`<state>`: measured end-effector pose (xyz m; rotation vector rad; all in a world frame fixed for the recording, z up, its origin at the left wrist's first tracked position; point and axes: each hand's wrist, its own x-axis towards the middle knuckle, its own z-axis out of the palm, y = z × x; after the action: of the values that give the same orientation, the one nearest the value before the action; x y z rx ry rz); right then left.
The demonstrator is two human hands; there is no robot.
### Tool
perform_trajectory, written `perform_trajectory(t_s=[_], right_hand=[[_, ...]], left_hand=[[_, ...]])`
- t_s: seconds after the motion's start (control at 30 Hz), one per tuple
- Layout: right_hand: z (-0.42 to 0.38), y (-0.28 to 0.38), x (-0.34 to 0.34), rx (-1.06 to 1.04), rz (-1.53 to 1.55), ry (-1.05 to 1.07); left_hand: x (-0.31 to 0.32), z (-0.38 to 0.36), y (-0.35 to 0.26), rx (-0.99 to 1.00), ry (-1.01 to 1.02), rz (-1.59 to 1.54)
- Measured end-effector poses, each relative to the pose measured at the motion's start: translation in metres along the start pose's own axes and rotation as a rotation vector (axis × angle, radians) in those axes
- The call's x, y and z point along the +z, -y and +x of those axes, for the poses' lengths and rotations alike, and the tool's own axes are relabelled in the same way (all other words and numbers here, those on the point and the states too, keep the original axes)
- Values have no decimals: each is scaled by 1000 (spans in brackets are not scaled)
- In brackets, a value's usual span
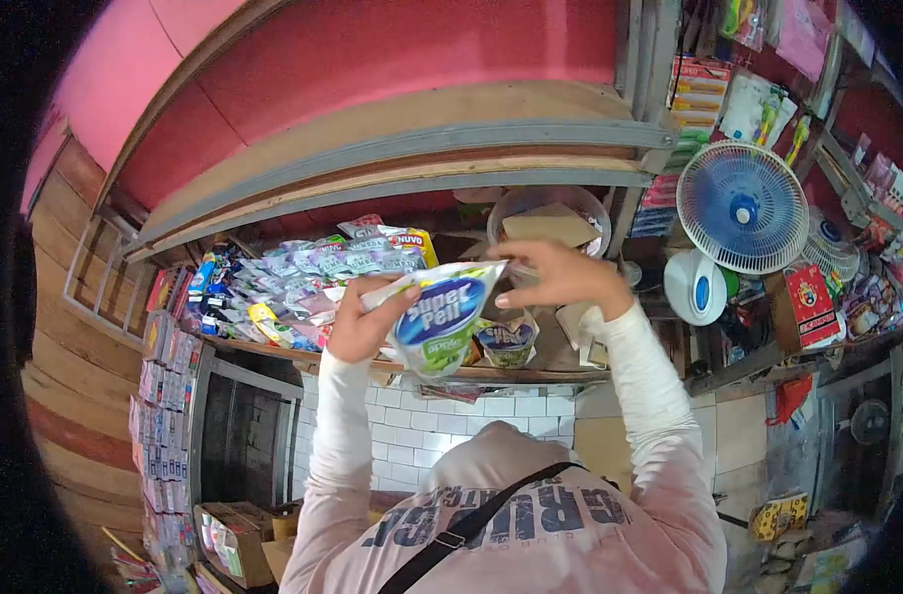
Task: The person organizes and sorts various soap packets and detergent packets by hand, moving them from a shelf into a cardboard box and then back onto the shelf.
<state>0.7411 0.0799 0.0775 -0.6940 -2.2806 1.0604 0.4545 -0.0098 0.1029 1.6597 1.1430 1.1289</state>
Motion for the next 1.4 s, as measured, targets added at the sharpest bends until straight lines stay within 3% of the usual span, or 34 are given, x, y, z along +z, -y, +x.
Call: perform_trajectory(t_s=[0.07,0.17,0.27,0.3,0.4,0.43,0.53,0.57,0.63,0.67,0.8,0.87,1.1,1.4], right_hand=[[0,34,-17,-97,139,-58],[12,74,-38,-124,24,90],[21,97,-55,278,-230,155],[23,87,-58,107,-362,120],[15,86,-60,117,-453,25],[13,81,-61,128,-487,-3],[7,65,-56,170,-579,-102],[5,63,-53,181,-602,-144],[4,54,-48,205,-644,-205],[3,47,-45,217,-665,-223],[5,22,-37,206,-723,-241],[7,22,-36,223,-705,-251],[12,31,-25,242,-679,-273],[22,-35,7,250,-633,-188]], left_hand=[[9,19,-20,61,97,3],[14,53,-42,190,336,131],[24,77,-53,301,358,193],[28,87,-42,384,297,199],[31,92,-32,217,163,181],[33,91,-25,323,37,229],[46,66,-4,315,-304,328],[52,57,23,295,-304,380],[68,29,42,-8,-98,497],[82,21,84,25,-90,575],[122,3,135,-96,8,773],[130,3,165,-46,9,775],[128,-3,167,32,-1,731],[128,-9,170,8,-17,643]])
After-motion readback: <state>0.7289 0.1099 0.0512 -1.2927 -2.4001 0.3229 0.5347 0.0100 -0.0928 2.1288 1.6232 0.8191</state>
